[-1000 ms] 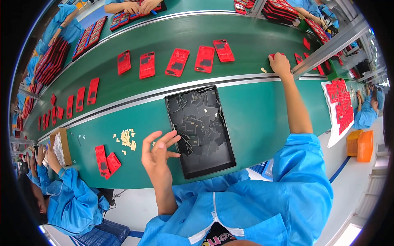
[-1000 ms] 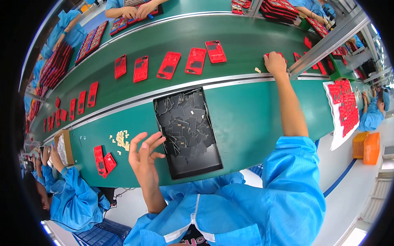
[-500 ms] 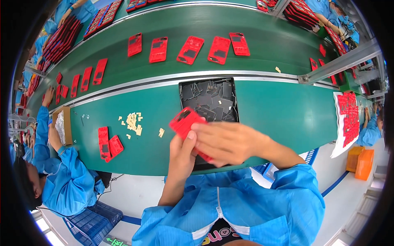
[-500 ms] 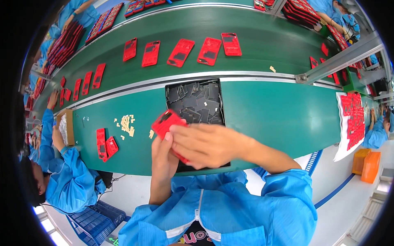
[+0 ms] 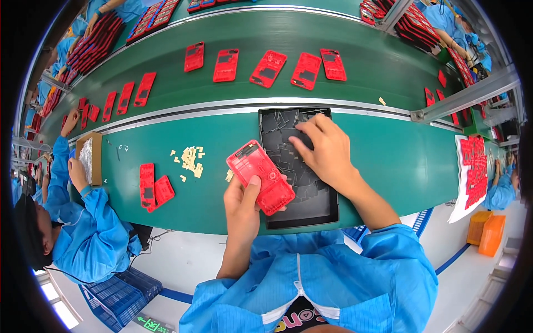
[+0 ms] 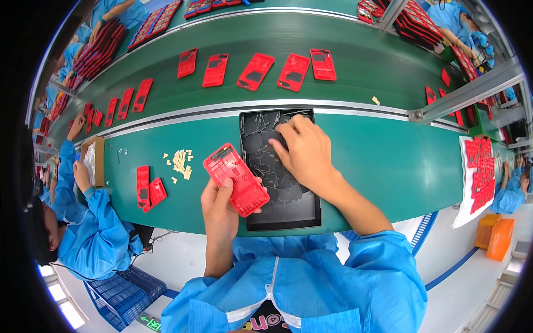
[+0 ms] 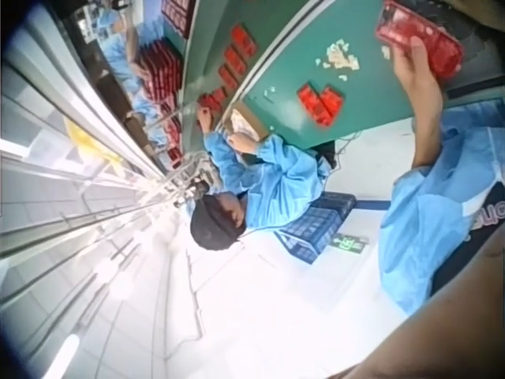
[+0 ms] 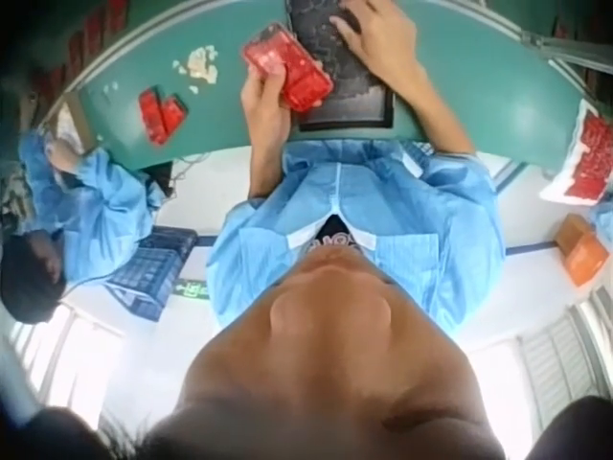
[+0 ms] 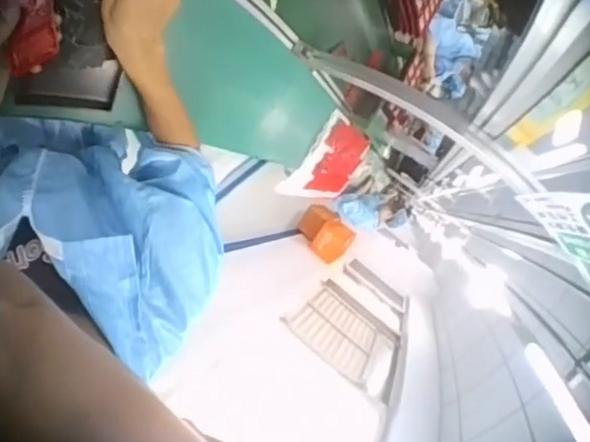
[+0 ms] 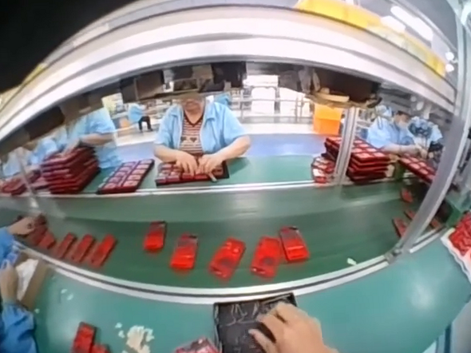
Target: The person assembles electronic components by hand, placing small black electronic components into red plastic housings on a factory production line.
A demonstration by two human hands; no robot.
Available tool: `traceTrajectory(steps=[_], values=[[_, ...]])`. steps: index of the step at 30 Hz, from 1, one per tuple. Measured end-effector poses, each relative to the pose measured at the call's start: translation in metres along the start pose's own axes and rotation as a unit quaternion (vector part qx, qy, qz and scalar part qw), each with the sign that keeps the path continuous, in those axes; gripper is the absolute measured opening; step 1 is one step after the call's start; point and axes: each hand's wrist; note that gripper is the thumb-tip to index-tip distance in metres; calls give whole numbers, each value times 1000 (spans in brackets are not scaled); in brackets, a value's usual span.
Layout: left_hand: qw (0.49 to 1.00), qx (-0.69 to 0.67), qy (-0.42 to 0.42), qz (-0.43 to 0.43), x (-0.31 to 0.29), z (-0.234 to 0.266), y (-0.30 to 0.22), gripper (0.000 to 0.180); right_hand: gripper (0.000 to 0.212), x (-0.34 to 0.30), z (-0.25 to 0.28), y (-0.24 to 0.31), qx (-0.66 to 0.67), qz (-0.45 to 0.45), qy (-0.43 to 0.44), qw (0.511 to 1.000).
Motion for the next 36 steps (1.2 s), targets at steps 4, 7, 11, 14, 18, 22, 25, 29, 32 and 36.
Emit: traceTrajectory(steps=[4,7,11,14,18,22,25,29,32,36], values=[[1000,0,-1,-18,2,4,0,36,12,2,10,-6,154,-94,48,982],[999,-19,-11,-25,2,3,-3,36,8,4,28,-10,400,-250,157,868],[997,-32,-32,-54,5,-2,6,31,6,-3,42,-2,506,-262,121,812],[991,41,-51,-119,7,4,13,29,7,-6,48,3,539,-264,126,790],[988,47,-42,-144,7,15,9,23,9,-11,53,8,586,-249,105,764],[993,-62,-35,-97,2,2,-3,15,18,-10,43,3,460,-67,-47,884],[996,-22,-66,-62,1,-11,-10,26,21,-13,47,0,429,-48,-42,901],[999,-1,-30,-37,1,-12,-10,41,22,-25,44,-9,392,-19,-45,918],[999,-15,-6,-37,1,-10,-10,40,24,-18,51,5,390,-60,-61,917],[998,-56,-9,-39,2,-9,-9,39,26,-21,54,2,454,-104,-54,883]])
Point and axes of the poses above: each hand's wrist, its own x-axis towards the middle knuckle, its own z-axis out of the back of the hand, y = z × x, and after that the axes turned 12 degrees about -x, right-handed
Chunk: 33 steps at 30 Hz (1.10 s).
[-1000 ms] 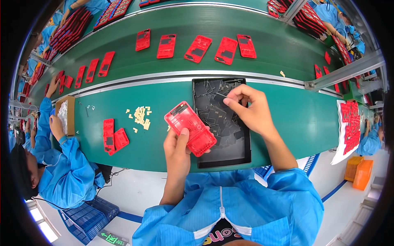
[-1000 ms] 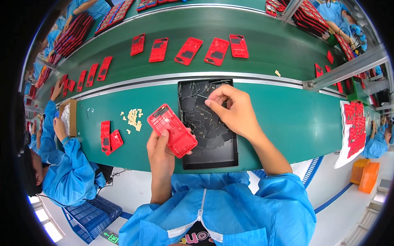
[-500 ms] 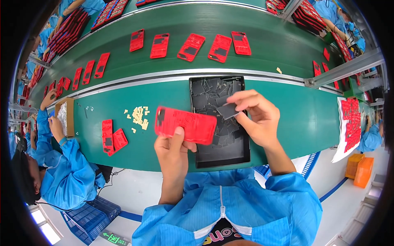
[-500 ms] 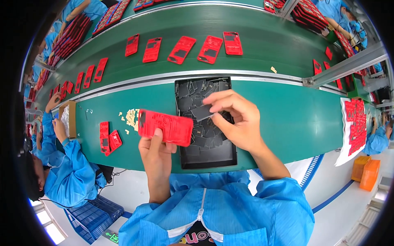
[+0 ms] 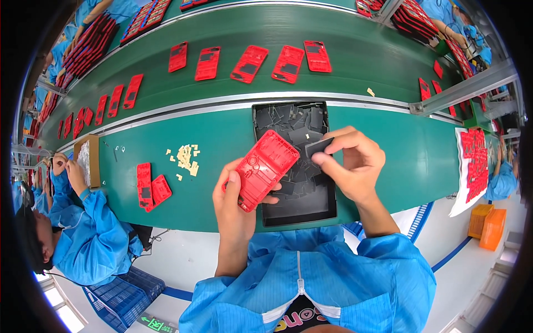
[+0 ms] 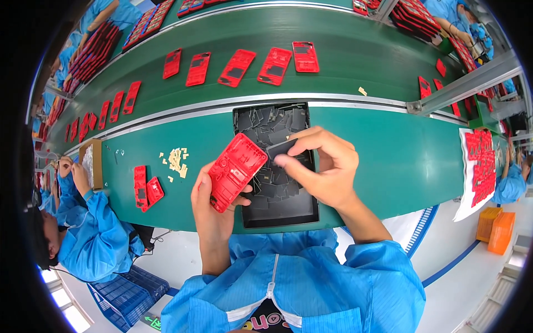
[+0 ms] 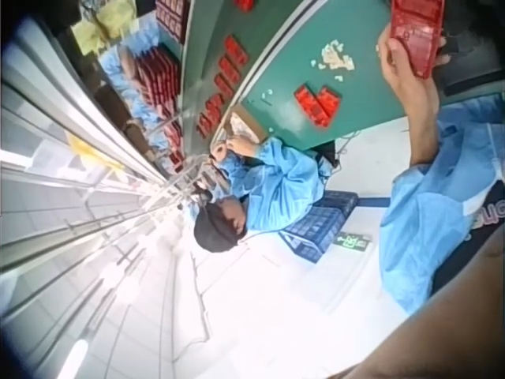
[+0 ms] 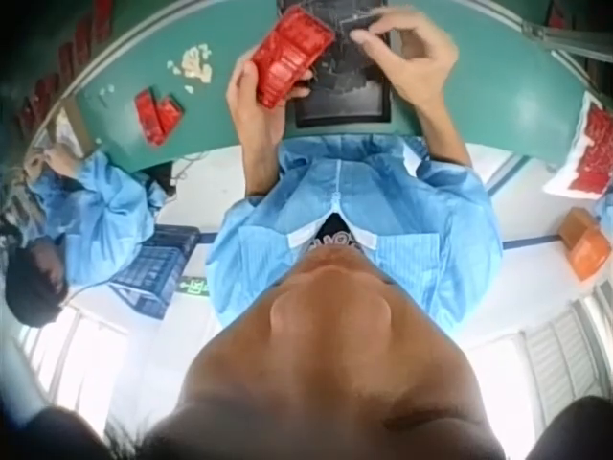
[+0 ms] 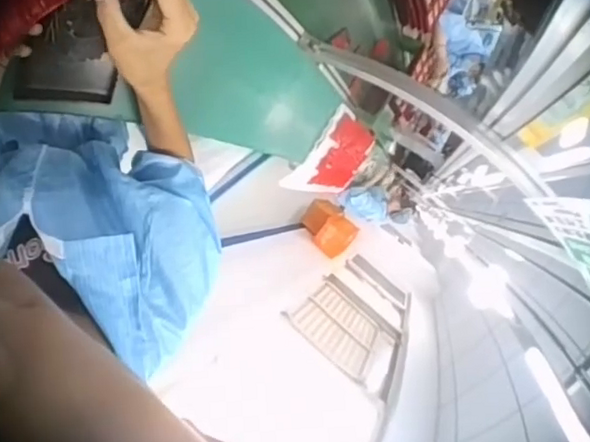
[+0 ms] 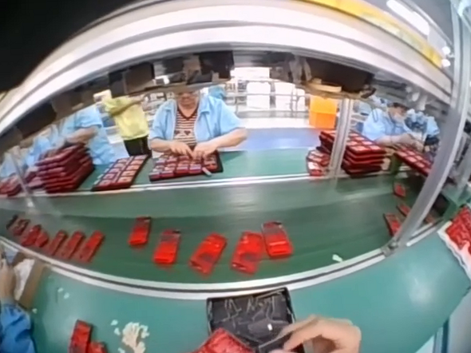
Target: The person assembles electronic components by hand, placing small black electronic components into red plastic housings on a factory production line.
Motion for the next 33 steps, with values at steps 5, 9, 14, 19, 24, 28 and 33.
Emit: traceTrajectory(steps=[5,9,14,19,24,28,33], values=[[996,91,-21,-9,-2,-5,2,40,23,7,-4,3,125,16,-38,991],[999,38,-32,-18,-1,7,9,28,24,6,0,18,124,-66,23,990],[1000,8,-5,20,-3,5,5,30,28,4,-1,24,103,-227,42,967],[1000,25,-9,-7,-4,-2,11,36,14,-6,-17,27,133,-202,39,969],[996,80,0,-32,-3,-3,13,45,13,-14,-26,31,141,-228,42,963],[995,90,-6,-50,-3,-6,13,48,13,-17,-29,35,110,-266,30,957],[996,76,3,-52,-3,-6,12,44,13,-22,-44,34,133,-290,-3,948]])
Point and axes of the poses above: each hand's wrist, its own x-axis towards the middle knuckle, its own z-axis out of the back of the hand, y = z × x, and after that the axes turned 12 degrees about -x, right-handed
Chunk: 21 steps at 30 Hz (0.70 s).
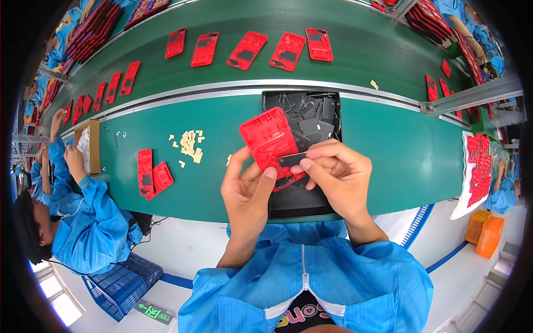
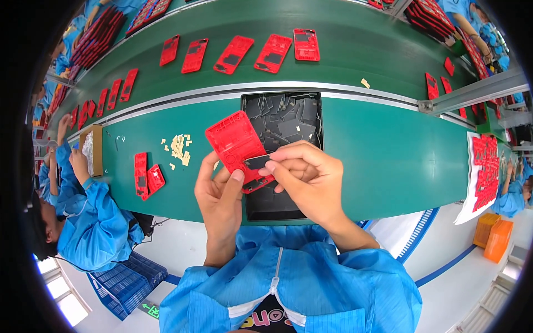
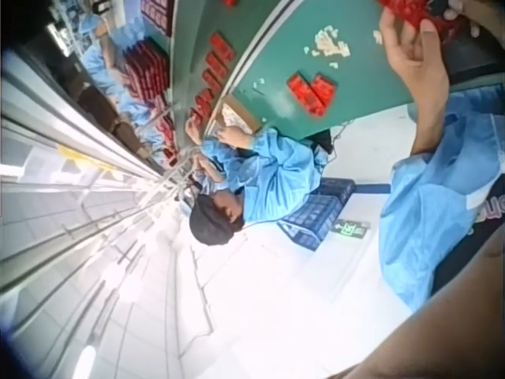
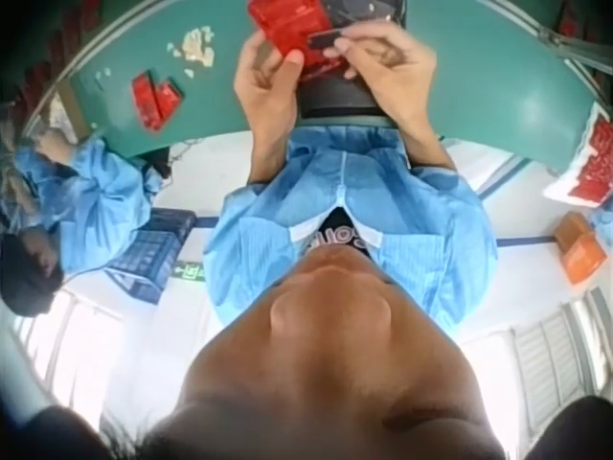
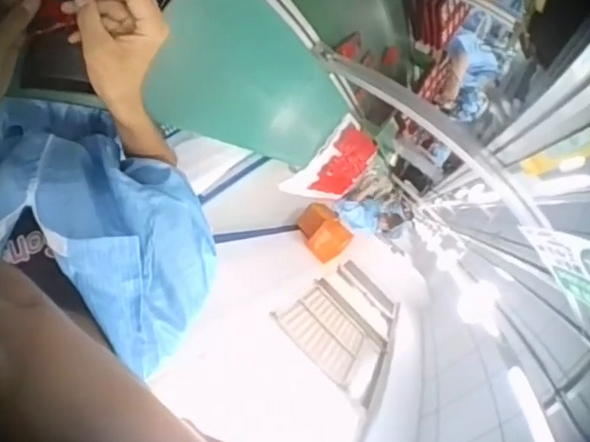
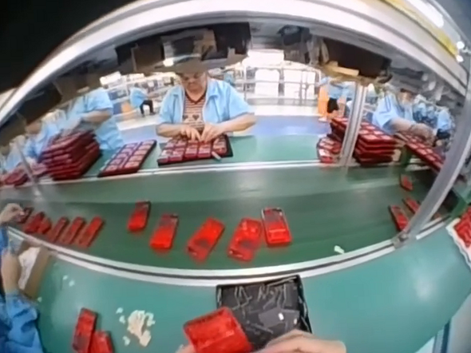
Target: The person assembles electronic components by hand, placing small black electronic components into red plastic housings on a factory production line.
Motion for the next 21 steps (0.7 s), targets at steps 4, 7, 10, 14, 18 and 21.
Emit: traceTrajectory(steps=[4,7,10,14,18,21], values=[[1000,-1,-1,-8,0,2,1,43,14,1,6,0,-13,18,19,1000],[1000,5,-2,-10,-1,1,0,43,14,1,8,2,-19,0,33,999],[1000,-1,-1,-13,0,2,0,43,13,1,9,-1,-24,-8,45,999],[1000,3,8,-17,-1,3,0,43,13,1,9,0,-21,-11,51,998],[999,23,9,-21,-1,4,0,43,13,1,5,-4,-26,4,41,999],[999,28,12,-20,-1,7,1,43,13,1,7,-9,-101,49,46,993]])
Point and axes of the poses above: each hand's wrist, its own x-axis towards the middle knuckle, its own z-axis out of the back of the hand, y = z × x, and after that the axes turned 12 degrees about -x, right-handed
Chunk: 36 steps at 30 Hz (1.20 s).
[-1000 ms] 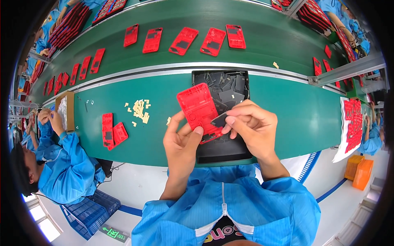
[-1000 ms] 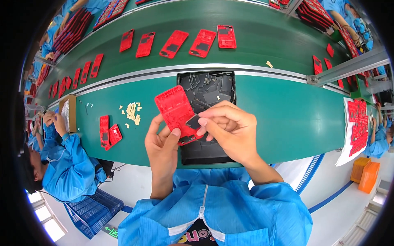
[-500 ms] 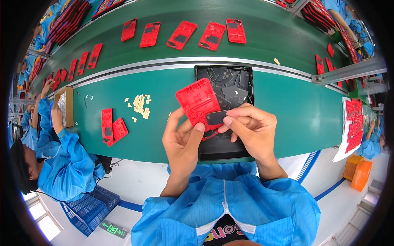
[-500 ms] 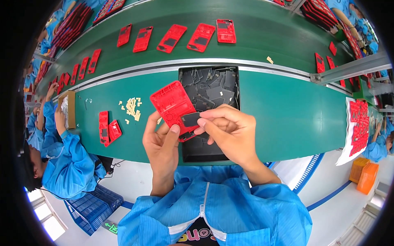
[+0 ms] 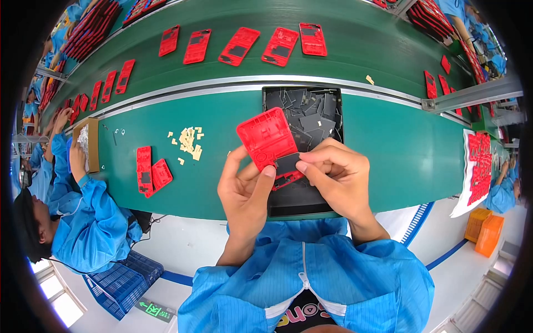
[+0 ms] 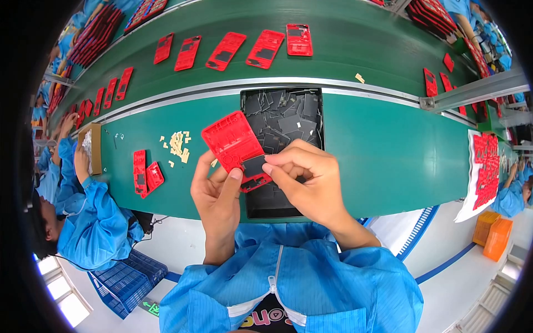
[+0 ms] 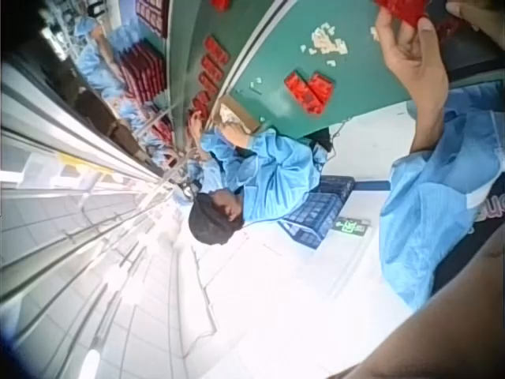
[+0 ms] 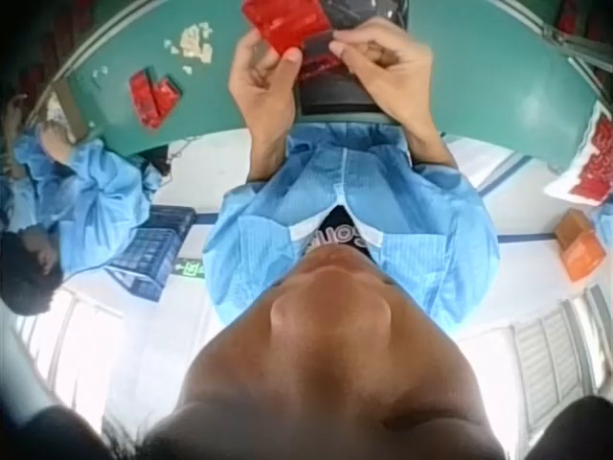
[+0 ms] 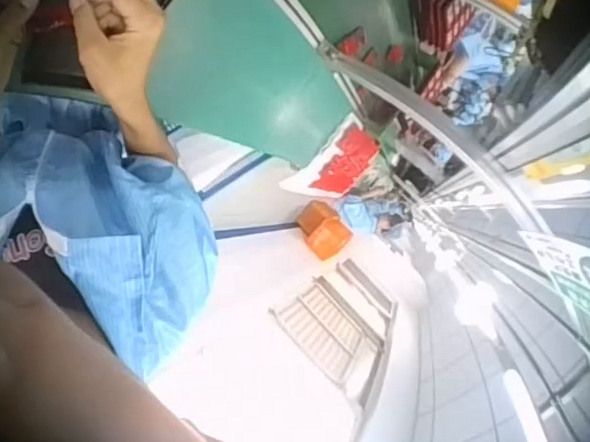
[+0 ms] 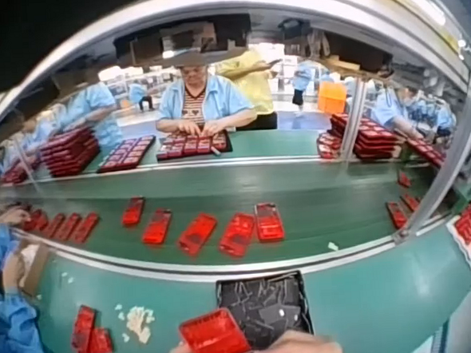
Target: The person assembles electronic components by hand, placing small black electronic components into red plastic housings on a factory production line.
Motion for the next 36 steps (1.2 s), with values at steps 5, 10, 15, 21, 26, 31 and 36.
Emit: traceTrajectory(steps=[5,10,15,21,26,31,36], values=[[1000,3,-12,-17,1,-8,-1,39,34,-7,-17,5,-303,222,-112,920],[999,-14,-34,7,4,-17,-3,36,46,-14,-27,-3,-375,304,-109,869],[999,-31,-39,2,2,-21,0,31,31,-11,-25,-13,-128,211,-99,964],[999,13,-42,-22,-2,-19,4,29,5,-10,-6,0,-13,-18,78,997],[998,58,3,-34,0,-12,10,31,3,-4,-1,-4,70,-7,85,994],[1000,0,11,8,12,-12,19,36,2,-4,-2,-13,61,-4,52,997],[998,-43,-1,37,15,-12,6,40,7,20,21,-9,52,-60,7,997]])
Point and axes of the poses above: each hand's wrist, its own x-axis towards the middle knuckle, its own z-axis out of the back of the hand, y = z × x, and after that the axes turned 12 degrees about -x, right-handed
